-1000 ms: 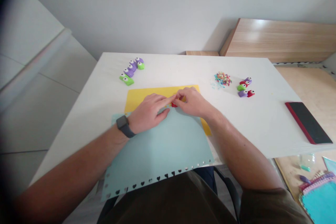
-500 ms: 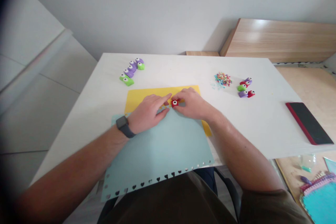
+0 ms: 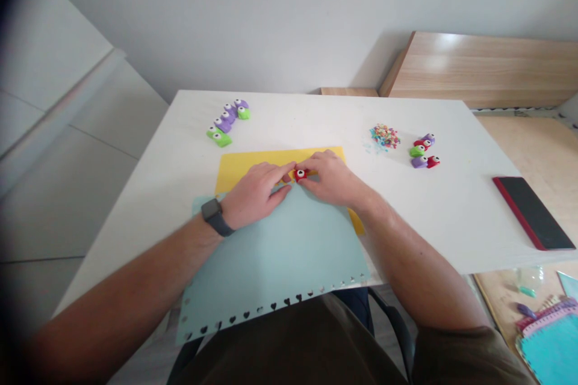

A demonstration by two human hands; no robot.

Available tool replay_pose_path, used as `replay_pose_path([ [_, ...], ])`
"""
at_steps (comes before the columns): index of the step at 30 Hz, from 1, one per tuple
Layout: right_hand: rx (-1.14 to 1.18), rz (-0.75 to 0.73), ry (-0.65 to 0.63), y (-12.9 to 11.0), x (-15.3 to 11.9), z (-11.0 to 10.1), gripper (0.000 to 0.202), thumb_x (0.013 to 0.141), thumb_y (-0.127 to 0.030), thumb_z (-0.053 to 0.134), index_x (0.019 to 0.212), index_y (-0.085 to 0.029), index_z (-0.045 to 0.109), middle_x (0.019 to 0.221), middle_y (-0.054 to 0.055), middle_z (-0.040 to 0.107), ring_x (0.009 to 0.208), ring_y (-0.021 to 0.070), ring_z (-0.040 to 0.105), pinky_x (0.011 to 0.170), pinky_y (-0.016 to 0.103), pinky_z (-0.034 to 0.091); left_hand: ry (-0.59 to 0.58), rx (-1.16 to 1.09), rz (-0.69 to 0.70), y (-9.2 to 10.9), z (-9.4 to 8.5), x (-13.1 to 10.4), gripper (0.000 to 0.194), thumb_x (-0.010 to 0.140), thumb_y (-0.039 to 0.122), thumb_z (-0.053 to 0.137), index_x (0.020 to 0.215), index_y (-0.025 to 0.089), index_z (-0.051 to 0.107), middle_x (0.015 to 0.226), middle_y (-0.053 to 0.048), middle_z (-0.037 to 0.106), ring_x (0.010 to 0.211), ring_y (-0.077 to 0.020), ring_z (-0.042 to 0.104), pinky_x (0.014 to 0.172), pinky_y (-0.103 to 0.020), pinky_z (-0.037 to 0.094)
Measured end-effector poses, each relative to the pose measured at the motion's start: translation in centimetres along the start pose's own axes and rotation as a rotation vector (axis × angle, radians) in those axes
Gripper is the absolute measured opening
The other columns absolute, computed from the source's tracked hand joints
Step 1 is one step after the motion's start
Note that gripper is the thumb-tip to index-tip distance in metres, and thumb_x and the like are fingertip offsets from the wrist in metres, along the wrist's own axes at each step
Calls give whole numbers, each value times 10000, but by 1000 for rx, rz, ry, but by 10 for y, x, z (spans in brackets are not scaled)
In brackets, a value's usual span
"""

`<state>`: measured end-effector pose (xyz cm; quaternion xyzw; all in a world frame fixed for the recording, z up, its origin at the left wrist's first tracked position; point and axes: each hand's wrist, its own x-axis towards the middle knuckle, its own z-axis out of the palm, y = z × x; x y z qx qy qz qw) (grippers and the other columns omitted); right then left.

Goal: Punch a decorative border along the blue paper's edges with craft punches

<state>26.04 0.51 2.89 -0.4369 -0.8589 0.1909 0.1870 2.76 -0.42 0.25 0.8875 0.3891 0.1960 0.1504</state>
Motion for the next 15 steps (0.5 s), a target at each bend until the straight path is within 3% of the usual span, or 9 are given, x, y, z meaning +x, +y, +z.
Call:
replay_pose_path([
  [15, 64, -24, -2, 5, -1, 6, 278, 993, -210, 649, 1222, -242, 803, 1103, 88, 793, 1015, 246, 690, 952, 401, 506, 18, 5, -17, -2, 3, 0, 492, 990, 222, 631, 1466, 130, 547, 1177, -138, 758, 1065, -292, 690, 982, -481, 542],
])
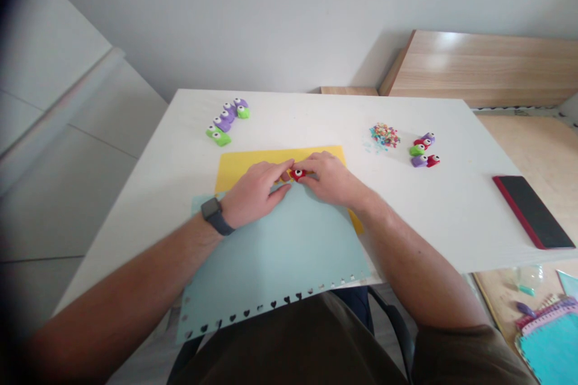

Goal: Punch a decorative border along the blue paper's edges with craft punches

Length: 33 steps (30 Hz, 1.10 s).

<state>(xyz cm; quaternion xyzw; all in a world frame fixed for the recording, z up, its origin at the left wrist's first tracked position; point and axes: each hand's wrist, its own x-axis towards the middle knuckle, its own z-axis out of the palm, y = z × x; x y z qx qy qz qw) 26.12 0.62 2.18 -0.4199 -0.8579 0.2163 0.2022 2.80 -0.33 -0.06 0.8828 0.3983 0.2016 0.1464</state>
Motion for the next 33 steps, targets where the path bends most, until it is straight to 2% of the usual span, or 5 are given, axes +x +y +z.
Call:
replay_pose_path([
  [10, -15, 65, 15, 0, 0, 2, 284, 982, -257, 671, 1240, -255, 791, 999, 61, 778, 918, 221, 678, 893, 371, 505, 0, -18, -6, 0, -1, 0, 491, 995, 228, 629, 1468, 136, 537, 1154, -122, 760, 1059, -285, 695, 976, -467, 535],
  [18, -17, 32, 4, -1, 0, 1, 286, 978, -212, 641, 1212, -282, 789, 1048, 54, 773, 977, 217, 667, 932, 372, 491, 9, -4, -12, 0, -1, 0, 482, 991, 243, 620, 1459, 149, 548, 1160, -134, 754, 1066, -290, 696, 980, -478, 540],
  [33, -28, 70, 34, -2, 1, 3, 273, 971, -235, 662, 1219, -240, 777, 1005, 67, 776, 938, 223, 664, 910, 374, 489, 7, -34, -11, 1, -1, 0, 471, 992, 231, 619, 1451, 155, 540, 1147, -108, 765, 1061, -286, 696, 978, -475, 535],
])
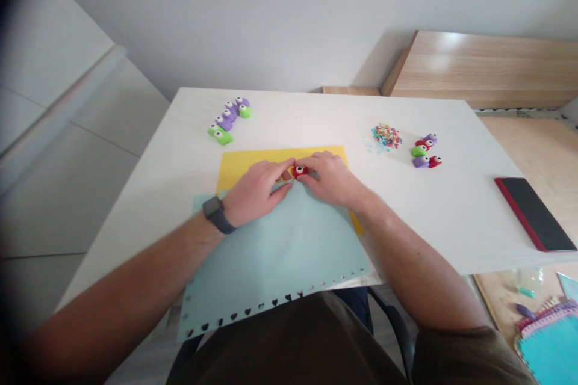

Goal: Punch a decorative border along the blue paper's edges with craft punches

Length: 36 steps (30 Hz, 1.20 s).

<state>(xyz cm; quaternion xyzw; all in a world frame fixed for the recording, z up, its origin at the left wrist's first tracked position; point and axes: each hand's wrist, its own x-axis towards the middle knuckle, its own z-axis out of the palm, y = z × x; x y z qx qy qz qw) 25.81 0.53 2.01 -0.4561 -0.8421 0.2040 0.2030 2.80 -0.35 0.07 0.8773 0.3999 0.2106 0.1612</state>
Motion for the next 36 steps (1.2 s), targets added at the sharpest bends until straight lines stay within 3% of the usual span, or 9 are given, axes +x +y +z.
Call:
replay_pose_path([
  [36, -44, -26, 2, -2, -2, -2, 249, 958, -223, 647, 1171, -238, 774, 1026, 83, 777, 983, 258, 674, 945, 413, 488, 5, 3, -5, 0, 1, 0, 466, 997, 244, 617, 1450, 163, 550, 1169, -115, 757, 1065, -289, 688, 981, -477, 537],
])
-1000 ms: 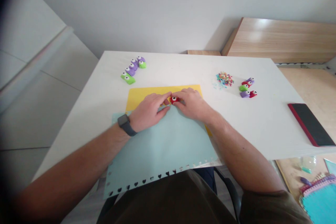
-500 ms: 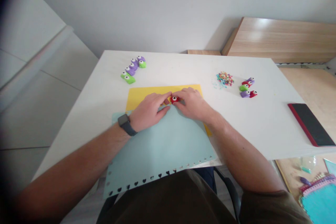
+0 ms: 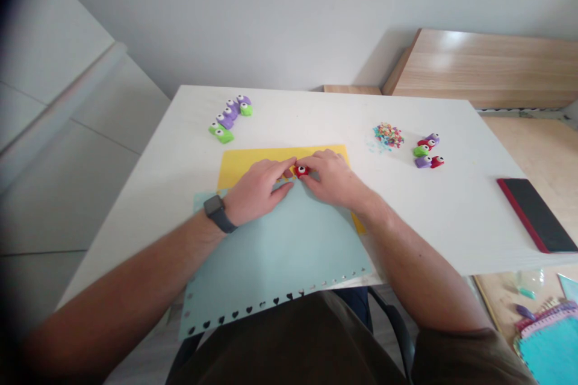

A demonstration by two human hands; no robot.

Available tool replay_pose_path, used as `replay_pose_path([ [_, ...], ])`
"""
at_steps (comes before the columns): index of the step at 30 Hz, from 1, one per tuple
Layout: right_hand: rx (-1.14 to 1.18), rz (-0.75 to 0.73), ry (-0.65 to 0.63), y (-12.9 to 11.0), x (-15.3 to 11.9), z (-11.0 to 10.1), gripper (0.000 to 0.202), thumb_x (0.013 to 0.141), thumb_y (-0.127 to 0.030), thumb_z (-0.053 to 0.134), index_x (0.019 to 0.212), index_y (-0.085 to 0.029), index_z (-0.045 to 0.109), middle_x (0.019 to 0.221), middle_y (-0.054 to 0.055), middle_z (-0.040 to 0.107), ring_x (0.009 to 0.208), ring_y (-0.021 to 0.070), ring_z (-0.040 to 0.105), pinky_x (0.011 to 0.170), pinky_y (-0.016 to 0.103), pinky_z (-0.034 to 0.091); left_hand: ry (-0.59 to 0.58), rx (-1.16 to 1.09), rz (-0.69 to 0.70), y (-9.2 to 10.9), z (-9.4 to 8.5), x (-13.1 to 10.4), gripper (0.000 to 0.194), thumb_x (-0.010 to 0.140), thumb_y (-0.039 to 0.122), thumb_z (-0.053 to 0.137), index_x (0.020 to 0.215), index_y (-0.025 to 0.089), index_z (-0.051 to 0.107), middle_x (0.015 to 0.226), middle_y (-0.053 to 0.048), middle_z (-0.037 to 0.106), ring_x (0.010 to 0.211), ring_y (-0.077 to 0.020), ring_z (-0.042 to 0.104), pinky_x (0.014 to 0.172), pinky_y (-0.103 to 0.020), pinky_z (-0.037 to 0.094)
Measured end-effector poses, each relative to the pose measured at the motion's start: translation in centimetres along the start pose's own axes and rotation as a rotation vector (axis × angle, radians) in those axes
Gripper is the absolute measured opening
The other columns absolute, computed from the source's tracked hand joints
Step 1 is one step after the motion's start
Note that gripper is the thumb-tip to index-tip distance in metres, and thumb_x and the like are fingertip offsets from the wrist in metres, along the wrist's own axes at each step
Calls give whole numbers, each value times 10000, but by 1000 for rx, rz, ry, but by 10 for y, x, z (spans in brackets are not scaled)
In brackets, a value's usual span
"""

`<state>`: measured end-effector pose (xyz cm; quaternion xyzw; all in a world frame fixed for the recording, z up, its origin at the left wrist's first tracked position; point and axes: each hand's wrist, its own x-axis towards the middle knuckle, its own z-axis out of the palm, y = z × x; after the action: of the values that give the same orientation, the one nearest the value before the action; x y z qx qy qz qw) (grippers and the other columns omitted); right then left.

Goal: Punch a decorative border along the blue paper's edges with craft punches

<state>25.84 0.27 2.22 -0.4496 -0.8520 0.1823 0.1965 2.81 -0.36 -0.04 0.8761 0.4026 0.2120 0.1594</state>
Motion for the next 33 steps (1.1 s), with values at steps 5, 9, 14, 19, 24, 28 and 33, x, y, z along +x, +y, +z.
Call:
replay_pose_path([
  [5, 2, -12, 4, 1, 0, 0, 271, 940, -206, 650, 1180, -221, 775, 1035, 93, 775, 978, 257, 681, 940, 414, 494, -5, 2, -7, 0, 0, 0, 472, 994, 241, 624, 1453, 158, 551, 1170, -119, 758, 1064, -290, 687, 979, -480, 539],
  [9, -1, -6, -4, 1, 0, 0, 264, 941, -207, 648, 1171, -224, 776, 1038, 87, 775, 979, 251, 680, 938, 404, 493, -4, 2, -3, 0, -1, 0, 471, 995, 240, 629, 1451, 149, 552, 1177, -121, 757, 1082, -290, 687, 988, -475, 538],
  [14, -8, 0, 6, 0, 0, 0, 238, 955, -223, 646, 1155, -225, 775, 1032, 83, 774, 988, 250, 680, 949, 403, 492, 2, 13, 4, 0, 1, 0, 474, 997, 236, 626, 1455, 147, 546, 1192, -124, 758, 1074, -288, 687, 987, -477, 539],
  [19, 4, 20, 10, -1, 0, 1, 202, 969, -238, 649, 1124, -225, 776, 1014, 79, 774, 983, 248, 673, 948, 405, 491, 10, -2, 18, -1, 2, 0, 460, 999, 233, 625, 1446, 162, 545, 1174, -112, 765, 1047, -280, 693, 969, -469, 545],
  [24, -5, 29, 25, 1, 0, 3, 228, 978, -243, 651, 1172, -224, 770, 1018, 78, 775, 976, 242, 665, 939, 402, 486, 10, 9, 17, 0, 1, 1, 462, 999, 237, 629, 1445, 147, 550, 1167, -116, 762, 1043, -290, 690, 960, -472, 548],
  [28, -15, 33, 23, 2, 0, 4, 226, 973, -245, 658, 1172, -225, 766, 1009, 73, 770, 972, 237, 655, 938, 399, 477, 2, 20, 9, 0, 1, 1, 456, 998, 236, 624, 1441, 153, 557, 1159, -116, 759, 1041, -288, 691, 959, -470, 550],
  [33, -31, 40, 10, 1, 0, 3, 234, 972, -253, 649, 1179, -233, 757, 1002, 73, 763, 982, 246, 649, 934, 402, 468, 3, 17, 7, 0, 1, 1, 462, 998, 234, 623, 1447, 146, 555, 1170, -124, 757, 1047, -290, 689, 965, -476, 549],
])
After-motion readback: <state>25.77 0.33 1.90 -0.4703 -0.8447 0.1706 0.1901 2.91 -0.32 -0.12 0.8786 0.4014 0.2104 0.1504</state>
